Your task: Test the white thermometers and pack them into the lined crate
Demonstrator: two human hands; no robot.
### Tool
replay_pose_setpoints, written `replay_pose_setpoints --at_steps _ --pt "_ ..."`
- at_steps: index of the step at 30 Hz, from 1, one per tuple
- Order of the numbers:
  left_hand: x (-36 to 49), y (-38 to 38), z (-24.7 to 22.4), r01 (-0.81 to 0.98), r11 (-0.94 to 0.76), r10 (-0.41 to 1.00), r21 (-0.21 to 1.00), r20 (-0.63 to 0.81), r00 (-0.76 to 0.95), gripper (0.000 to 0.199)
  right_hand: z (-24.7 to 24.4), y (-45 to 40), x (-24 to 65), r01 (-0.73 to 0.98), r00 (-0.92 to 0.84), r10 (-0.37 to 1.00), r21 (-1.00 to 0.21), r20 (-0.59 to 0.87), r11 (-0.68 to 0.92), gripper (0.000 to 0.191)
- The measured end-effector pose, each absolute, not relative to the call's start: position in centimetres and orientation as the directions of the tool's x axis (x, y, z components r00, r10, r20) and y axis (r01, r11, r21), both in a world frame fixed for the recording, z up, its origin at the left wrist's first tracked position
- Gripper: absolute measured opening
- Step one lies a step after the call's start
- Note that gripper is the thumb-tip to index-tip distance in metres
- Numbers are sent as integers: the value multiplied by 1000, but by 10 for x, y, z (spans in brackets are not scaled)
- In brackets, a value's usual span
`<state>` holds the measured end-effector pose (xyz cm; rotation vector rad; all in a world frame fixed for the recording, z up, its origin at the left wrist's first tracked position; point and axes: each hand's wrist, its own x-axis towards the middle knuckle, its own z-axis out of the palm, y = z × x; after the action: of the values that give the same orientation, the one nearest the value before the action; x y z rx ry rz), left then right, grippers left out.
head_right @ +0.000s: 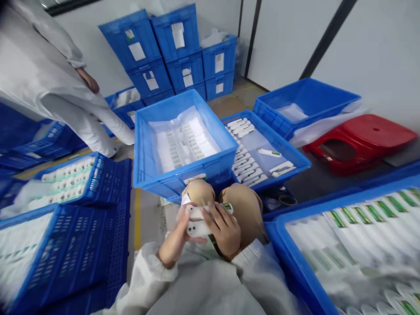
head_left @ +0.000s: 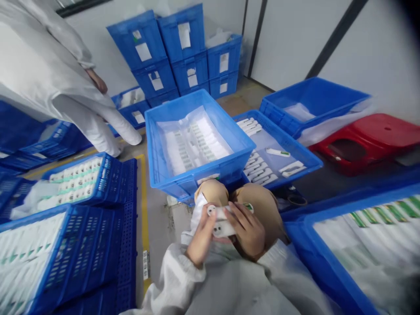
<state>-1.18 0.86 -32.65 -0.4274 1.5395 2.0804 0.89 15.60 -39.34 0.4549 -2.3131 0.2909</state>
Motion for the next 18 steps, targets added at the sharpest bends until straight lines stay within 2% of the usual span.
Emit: replay_pose_setpoints --at_steps 2,6,9,11,13,14,17,18 --pt "-13 18 -328 -544 -176 221 821 -505 -834 56 -395 155 8 -377 -650 -224 -52 727 925 31" --pt "-19 34 -342 -463 -144 141 874 -445 -884 51 -398 158 3 -365 -661 -201 -76 723 928 35" --pt "-32 28 -337 -337 -102 169 936 -318 -933 46 -397 170 0 -342 -678 -177 -93 714 935 47" --pt "-53 11 -322 -236 -92 165 967 -219 -962 43 -398 183 -1 -250 -676 -78 -128 733 960 62" --pt "-88 -13 -300 -139 -102 111 985 -127 -986 43 -403 199 -2 -154 -673 59 -218 737 964 74" --pt "-109 -26 -289 -89 -91 73 992 -83 -994 45 -408 208 -3 -124 -685 122 -280 719 952 73" --pt "-183 -57 -267 20 -32 42 999 21 -999 50 -430 231 -5 -74 -760 255 -470 598 880 63" --pt "-207 -64 -267 4 -13 49 1000 5 -999 51 -438 237 -6 -57 -784 281 -515 553 855 61"
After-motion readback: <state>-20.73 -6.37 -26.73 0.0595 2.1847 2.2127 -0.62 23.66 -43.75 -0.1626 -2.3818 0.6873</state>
